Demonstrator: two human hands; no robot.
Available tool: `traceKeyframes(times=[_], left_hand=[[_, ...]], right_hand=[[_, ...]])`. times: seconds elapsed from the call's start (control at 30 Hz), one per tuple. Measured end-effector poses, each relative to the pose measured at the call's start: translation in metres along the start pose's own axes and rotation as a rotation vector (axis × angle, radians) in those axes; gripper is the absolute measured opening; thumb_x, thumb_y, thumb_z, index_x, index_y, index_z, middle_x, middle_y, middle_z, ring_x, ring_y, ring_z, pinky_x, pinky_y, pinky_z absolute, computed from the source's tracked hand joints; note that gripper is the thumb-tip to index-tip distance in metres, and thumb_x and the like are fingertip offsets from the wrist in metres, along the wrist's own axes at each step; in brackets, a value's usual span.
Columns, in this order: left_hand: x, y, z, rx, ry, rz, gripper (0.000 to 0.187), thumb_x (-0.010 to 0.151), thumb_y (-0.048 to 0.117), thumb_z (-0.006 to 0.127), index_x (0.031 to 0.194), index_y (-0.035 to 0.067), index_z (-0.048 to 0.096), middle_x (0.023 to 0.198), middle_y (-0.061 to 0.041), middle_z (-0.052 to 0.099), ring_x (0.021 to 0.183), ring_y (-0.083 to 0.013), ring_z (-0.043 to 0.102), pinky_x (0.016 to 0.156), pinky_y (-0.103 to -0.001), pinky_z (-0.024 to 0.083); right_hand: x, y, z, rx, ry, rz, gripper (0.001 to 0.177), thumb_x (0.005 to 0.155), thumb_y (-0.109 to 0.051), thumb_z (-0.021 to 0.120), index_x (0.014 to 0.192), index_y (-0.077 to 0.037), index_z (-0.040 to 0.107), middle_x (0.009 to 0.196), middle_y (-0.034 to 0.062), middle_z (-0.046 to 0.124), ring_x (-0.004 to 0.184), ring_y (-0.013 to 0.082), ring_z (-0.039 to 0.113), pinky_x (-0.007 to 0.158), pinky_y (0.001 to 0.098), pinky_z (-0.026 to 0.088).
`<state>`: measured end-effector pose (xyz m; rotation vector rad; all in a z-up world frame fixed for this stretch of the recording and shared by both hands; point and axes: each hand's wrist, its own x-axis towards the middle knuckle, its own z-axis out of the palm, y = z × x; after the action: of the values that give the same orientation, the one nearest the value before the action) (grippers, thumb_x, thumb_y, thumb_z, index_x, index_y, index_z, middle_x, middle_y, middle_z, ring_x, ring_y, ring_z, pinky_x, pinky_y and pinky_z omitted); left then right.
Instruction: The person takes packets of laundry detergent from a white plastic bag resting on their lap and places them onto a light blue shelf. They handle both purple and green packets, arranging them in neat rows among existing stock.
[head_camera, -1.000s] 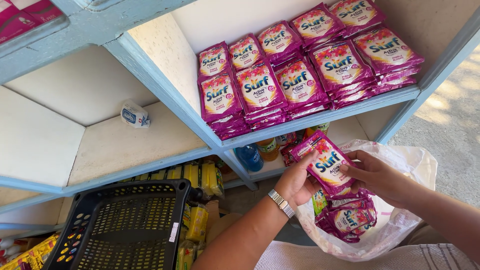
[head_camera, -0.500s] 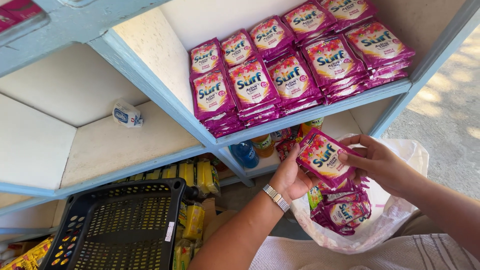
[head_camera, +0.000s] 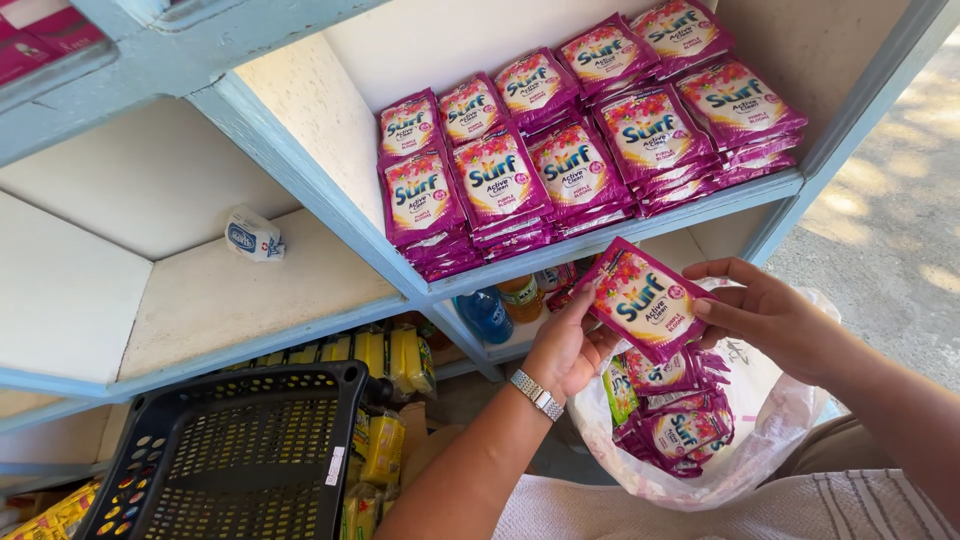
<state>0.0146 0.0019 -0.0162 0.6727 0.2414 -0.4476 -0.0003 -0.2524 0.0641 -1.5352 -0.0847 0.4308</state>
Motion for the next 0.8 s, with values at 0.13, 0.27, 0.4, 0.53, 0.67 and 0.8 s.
traceKeyframes(times=[0.13, 0.27, 0.4, 0.53, 0.67, 0.8], left_hand=[[-0.011, 0.001, 0.01, -0.026, 0.01, -0.038, 0.042, 0.095, 0.037, 0.069, 0.129, 0.012, 0.063, 0.118, -0.006, 0.072, 0.107, -0.0206, 0.071, 0.091, -0.039, 0.061], [0.007, -0.035, -0.015, -0.134, -0.008, -0.254, 0.034, 0.104, 0.033, 0.066, 0.124, 0.006, 0.063, 0.11, -0.01, 0.07, 0.1, -0.023, 0.071, 0.087, -0.037, 0.063], [0.003, -0.046, -0.009, -0.059, 0.038, -0.208, 0.029, 0.106, 0.027, 0.062, 0.124, 0.004, 0.064, 0.112, -0.012, 0.071, 0.099, -0.0227, 0.072, 0.086, -0.034, 0.063], [-0.029, -0.025, 0.031, 0.096, -0.066, -0.067, 0.028, 0.103, 0.025, 0.062, 0.124, 0.006, 0.064, 0.116, -0.009, 0.072, 0.102, -0.0217, 0.072, 0.089, -0.036, 0.063], [-0.038, -0.011, 0.054, 0.156, -0.123, 0.036, 0.027, 0.102, 0.024, 0.066, 0.125, 0.009, 0.066, 0.119, -0.005, 0.071, 0.107, -0.0169, 0.07, 0.094, -0.032, 0.06], [-0.03, 0.01, 0.063, 0.091, -0.115, 0.092, 0.027, 0.099, 0.024, 0.069, 0.121, 0.007, 0.069, 0.114, -0.007, 0.072, 0.103, -0.0189, 0.07, 0.092, -0.034, 0.06]], right_hand=[[0.001, 0.005, -0.011, -0.022, 0.04, -0.008, 0.049, 0.091, -0.021, 0.064, 0.138, -0.008, 0.054, 0.086, 0.0168, 0.073, 0.076, 0.0211, 0.072, 0.07, 0.0371, 0.061], [0.008, 0.007, -0.026, 0.028, 0.041, 0.019, 0.042, 0.094, -0.019, 0.064, 0.133, -0.004, 0.059, 0.086, 0.0128, 0.07, 0.071, 0.0206, 0.067, 0.066, 0.0377, 0.057], [-0.005, 0.001, -0.032, -0.05, -0.017, 0.09, 0.039, 0.09, -0.021, 0.065, 0.125, -0.003, 0.064, 0.086, 0.0117, 0.073, 0.073, 0.0185, 0.068, 0.067, 0.0361, 0.06], [-0.019, 0.005, -0.04, -0.122, 0.057, 0.135, 0.039, 0.092, -0.025, 0.066, 0.123, -0.001, 0.065, 0.085, 0.0164, 0.074, 0.073, 0.021, 0.067, 0.067, 0.035, 0.058], [-0.025, -0.002, -0.038, -0.065, 0.125, 0.142, 0.042, 0.089, -0.024, 0.069, 0.123, 0.0, 0.061, 0.095, 0.0184, 0.073, 0.079, 0.023, 0.069, 0.071, 0.0373, 0.058], [-0.022, -0.013, -0.036, 0.052, 0.113, 0.119, 0.045, 0.094, -0.027, 0.065, 0.124, 0.007, 0.062, 0.099, 0.0174, 0.07, 0.085, 0.0213, 0.069, 0.077, 0.0347, 0.057]])
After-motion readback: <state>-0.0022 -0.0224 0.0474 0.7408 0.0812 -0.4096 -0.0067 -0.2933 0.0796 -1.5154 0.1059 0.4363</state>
